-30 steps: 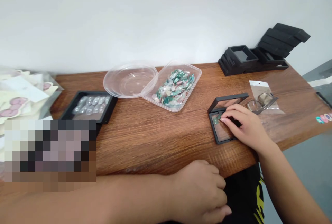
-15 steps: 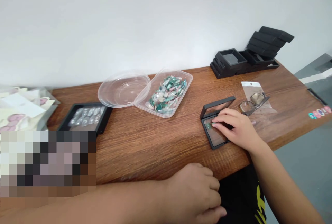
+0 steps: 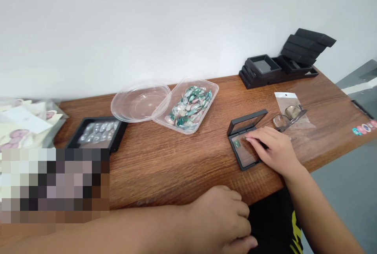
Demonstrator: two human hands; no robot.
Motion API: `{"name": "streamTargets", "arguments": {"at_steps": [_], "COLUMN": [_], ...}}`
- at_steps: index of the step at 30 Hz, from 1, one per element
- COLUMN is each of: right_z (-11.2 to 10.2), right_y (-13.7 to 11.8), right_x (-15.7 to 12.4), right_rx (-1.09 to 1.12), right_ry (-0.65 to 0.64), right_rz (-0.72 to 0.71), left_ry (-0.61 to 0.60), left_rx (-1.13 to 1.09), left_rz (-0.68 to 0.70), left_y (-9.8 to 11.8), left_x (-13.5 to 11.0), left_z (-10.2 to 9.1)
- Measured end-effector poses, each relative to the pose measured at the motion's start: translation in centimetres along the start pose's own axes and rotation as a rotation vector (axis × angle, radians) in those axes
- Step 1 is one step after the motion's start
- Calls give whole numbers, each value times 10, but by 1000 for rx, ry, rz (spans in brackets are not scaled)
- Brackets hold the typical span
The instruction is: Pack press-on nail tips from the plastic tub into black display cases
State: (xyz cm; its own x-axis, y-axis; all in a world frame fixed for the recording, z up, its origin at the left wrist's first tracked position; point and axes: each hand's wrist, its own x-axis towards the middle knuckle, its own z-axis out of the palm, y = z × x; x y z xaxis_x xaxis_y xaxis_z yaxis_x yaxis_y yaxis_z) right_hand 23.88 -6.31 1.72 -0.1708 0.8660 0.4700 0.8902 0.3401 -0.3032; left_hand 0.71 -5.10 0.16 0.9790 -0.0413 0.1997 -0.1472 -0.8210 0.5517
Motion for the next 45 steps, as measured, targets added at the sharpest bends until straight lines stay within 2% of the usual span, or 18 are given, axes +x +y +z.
{"name": "streamTargets", "arguments": {"at_steps": [5,9,13,15,17,20,23,32,38,45], "right_z": [-1,0,3,4,4,3,0,-2,0,3], "right_y": [-4,-2,1,3,4,5,5,3,7,3], "right_x": [0,0,1,3,4,5,4,1,1,5], "right_rx": [-154,-163,-61,10,80,168,230,244,265,162], "right_ry": [8,15,20,-1,-12,-14,-27,-64,-67,-31], "right_rz": [-77,-115,-139,-148,-139,-103,-90,-4,-12,-89], "left_ry": [1,30,230,358,403,322,272,293,281,307], "left_rx": [-12,-29,-91,-28,100,240,280,298,320,302], "left_rz": [1,-4,-43,-126,-238,-331,-338,-332,-332,-339], "left_y": [0,0,0,-2,-6,-10,-12,-11,-9,-9], "left_x": [-1,-2,1,2,4,4,3,2,1,1], "left_z": [2,2,-7,-13,-17,-18,-16,-13,-11,-10]}}
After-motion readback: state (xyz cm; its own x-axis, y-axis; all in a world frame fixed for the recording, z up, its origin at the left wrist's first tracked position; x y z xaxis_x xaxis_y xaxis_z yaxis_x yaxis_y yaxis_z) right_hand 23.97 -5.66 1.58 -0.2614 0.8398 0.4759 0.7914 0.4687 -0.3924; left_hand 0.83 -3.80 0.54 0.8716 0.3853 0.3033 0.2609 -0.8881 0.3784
